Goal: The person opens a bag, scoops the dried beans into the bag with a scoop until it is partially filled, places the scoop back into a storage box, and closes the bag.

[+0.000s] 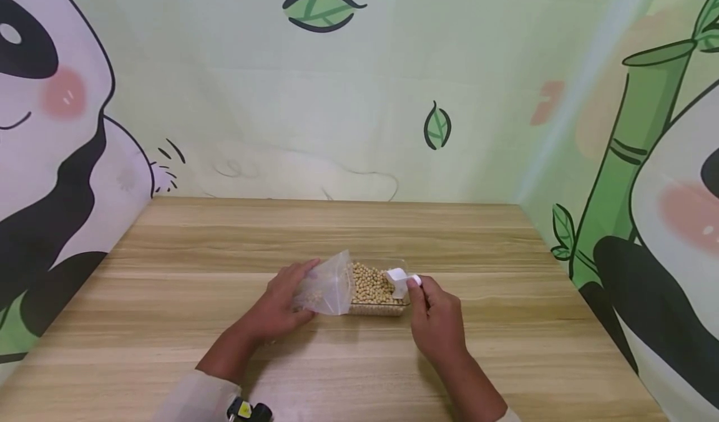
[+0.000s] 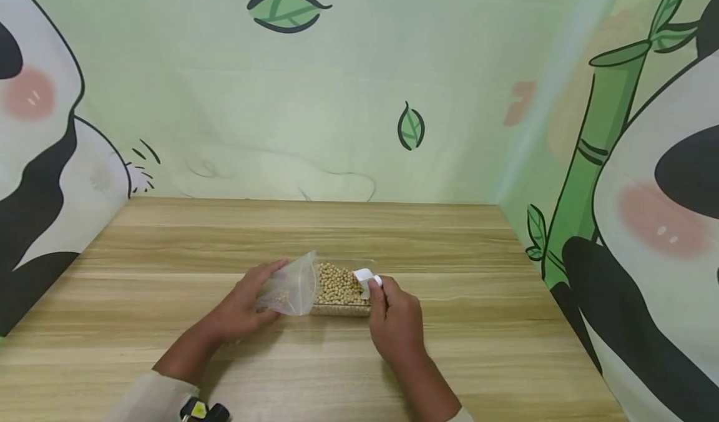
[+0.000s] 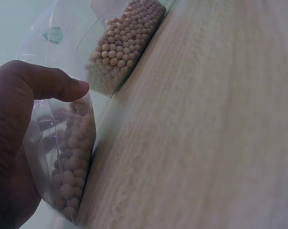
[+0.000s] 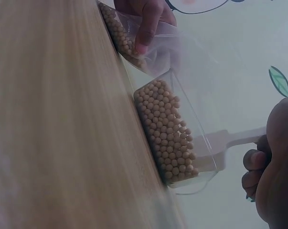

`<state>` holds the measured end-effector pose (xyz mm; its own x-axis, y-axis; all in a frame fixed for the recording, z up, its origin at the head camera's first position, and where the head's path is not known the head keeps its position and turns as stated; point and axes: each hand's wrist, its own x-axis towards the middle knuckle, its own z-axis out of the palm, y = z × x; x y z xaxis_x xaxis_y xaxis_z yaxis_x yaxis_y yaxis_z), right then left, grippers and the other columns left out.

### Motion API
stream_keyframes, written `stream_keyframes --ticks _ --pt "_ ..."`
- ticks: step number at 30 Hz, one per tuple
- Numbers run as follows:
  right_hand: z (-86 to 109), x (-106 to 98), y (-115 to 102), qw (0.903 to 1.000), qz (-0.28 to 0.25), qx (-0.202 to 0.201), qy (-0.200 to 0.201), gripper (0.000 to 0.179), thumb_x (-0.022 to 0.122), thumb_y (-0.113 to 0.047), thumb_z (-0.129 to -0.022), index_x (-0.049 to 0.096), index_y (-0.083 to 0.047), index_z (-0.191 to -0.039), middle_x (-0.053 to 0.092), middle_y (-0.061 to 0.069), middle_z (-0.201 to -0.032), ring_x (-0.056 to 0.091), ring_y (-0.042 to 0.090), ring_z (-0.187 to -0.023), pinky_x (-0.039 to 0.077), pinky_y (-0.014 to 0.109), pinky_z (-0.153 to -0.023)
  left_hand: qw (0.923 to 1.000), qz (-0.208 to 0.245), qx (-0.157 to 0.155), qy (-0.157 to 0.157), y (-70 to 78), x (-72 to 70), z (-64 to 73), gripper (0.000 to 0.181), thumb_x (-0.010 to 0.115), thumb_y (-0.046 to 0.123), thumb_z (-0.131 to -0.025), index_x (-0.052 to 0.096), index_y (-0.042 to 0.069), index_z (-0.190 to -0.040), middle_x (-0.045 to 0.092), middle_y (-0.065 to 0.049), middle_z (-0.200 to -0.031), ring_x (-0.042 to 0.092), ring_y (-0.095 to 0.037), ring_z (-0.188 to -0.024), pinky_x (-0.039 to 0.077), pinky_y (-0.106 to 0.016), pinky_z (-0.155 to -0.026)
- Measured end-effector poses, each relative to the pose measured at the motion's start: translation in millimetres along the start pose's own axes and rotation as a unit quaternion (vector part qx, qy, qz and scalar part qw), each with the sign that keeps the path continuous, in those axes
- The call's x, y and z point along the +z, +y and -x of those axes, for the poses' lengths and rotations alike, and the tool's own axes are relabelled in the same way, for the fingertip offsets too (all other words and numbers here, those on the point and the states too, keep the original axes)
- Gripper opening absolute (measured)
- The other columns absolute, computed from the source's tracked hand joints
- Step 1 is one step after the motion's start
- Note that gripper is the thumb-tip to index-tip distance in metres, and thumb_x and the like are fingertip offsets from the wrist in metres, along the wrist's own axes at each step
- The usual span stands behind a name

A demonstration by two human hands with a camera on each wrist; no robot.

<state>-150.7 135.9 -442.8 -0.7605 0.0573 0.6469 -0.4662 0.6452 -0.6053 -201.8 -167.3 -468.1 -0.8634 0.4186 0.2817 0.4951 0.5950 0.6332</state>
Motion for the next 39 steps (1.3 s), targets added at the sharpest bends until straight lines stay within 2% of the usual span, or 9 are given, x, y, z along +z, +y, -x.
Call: stream_keyframes --ticks 5,10,13,20,22,25,30,35,39 --pt "-0.8 0 0 0.9944 -0.046 0.095 0.004 0.024 0.062 -0.007 -0.109 0.065 -0.001 -0.087 0.042 -0.004 -0.063 0.033 -0.001 -0.055 0.03 0.022 -0.05 1.0 0.001 0.003 0.002 -0.5 0.4 -0.2 0.086 0.081 0.005 -0.086 0.043 0.007 -0.164 0.06 -0.016 -0.149 0.052 -0.039 -0.137 0.037 -0.072 -0.116" --pt "-4.0 -1 0 0.9705 -0.108 0.214 0.019 0.037 0.059 -0.013 -0.112 0.056 -0.001 -0.077 0.037 -0.008 -0.059 0.033 0.001 -0.051 0.027 0.021 -0.05 1.0 0.003 0.001 0.001 -1.1 1.0 -0.3 0.086 0.081 0.005 -0.086 0.043 0.007 -0.164 0.06 -0.016 -0.15 0.052 -0.04 -0.138 0.036 -0.073 -0.116" --pt "-6.5 -2 0 0.9442 -0.171 0.281 0.019 0.042 0.056 -0.016 -0.113 0.05 -0.002 -0.073 0.04 -0.008 -0.053 0.034 0.003 -0.047 0.027 0.021 -0.047 1.0 0.008 -0.004 -0.002 -0.2 0.9 -0.4 0.086 0.08 0.004 -0.087 0.043 0.008 -0.164 0.059 -0.017 -0.151 0.051 -0.041 -0.139 0.034 -0.075 -0.118" --pt "-12.0 -4 2 0.8619 -0.3 0.408 0.02 0.05 0.052 -0.022 -0.115 0.039 -0.011 -0.068 0.034 -0.008 -0.054 0.032 0.007 -0.048 0.028 0.024 -0.049 0.9999 0.011 -0.008 -0.005 -0.2 1.0 -1.2 0.086 0.08 0.006 -0.087 0.042 0.008 -0.165 0.058 -0.017 -0.153 0.05 -0.041 -0.14 0.033 -0.076 -0.117" --pt "-13.0 -5 4 0.8423 -0.328 0.427 0.02 0.051 0.05 -0.022 -0.116 0.036 -0.013 -0.068 0.032 -0.008 -0.055 0.031 0.007 -0.048 0.028 0.024 -0.05 0.9999 0.012 -0.009 -0.005 -0.4 1.0 -1.2 0.086 0.08 0.005 -0.087 0.042 0.008 -0.165 0.058 -0.017 -0.153 0.05 -0.041 -0.14 0.033 -0.076 -0.118" --pt "-13.3 -6 6 0.8212 -0.358 0.444 0.021 0.051 0.048 -0.021 -0.116 0.035 -0.014 -0.067 0.031 -0.008 -0.054 0.032 0.008 -0.047 0.028 0.025 -0.051 0.9998 0.012 -0.011 -0.007 -1.2 1.4 -1.5 0.086 0.08 0.005 -0.088 0.042 0.009 -0.165 0.057 -0.017 -0.154 0.05 -0.041 -0.141 0.033 -0.076 -0.119" --pt "-12.5 -7 10 0.7926 -0.396 0.463 0.014 0.048 0.043 -0.022 -0.118 0.036 -0.015 -0.07 0.032 -0.008 -0.053 0.033 0.008 -0.047 0.03 0.028 -0.053 1.0 0.006 -0.005 -0.004 -2.3 1.9 -2.1 0.086 0.08 0.006 -0.087 0.043 0.008 -0.164 0.058 -0.017 -0.154 0.05 -0.041 -0.141 0.034 -0.076 -0.117" --pt "-12.4 -8 15 0.7633 -0.435 0.478 0.007 0.038 0.038 -0.024 -0.119 0.042 -0.013 -0.082 0.03 -0.009 -0.053 0.031 0.008 -0.047 0.028 0.028 -0.054 1.0 0.003 -0.002 -0.002 -2.4 1.6 -1.7 0.086 0.08 0.005 -0.086 0.043 0.008 -0.164 0.058 -0.017 -0.153 0.051 -0.041 -0.139 0.036 -0.074 -0.117" --pt "-12.5 -7 17 0.7407 -0.46 0.489 0.006 0.03 0.034 -0.024 -0.119 0.047 -0.008 -0.098 0.029 -0.011 -0.054 0.03 0.006 -0.048 0.028 0.025 -0.054 0.9995 0.004 0.027 0.015 -7.9 4.0 -1.0 0.085 0.08 0.007 -0.086 0.043 0.01 -0.163 0.059 -0.017 -0.149 0.053 -0.038 -0.135 0.038 -0.071 -0.115"
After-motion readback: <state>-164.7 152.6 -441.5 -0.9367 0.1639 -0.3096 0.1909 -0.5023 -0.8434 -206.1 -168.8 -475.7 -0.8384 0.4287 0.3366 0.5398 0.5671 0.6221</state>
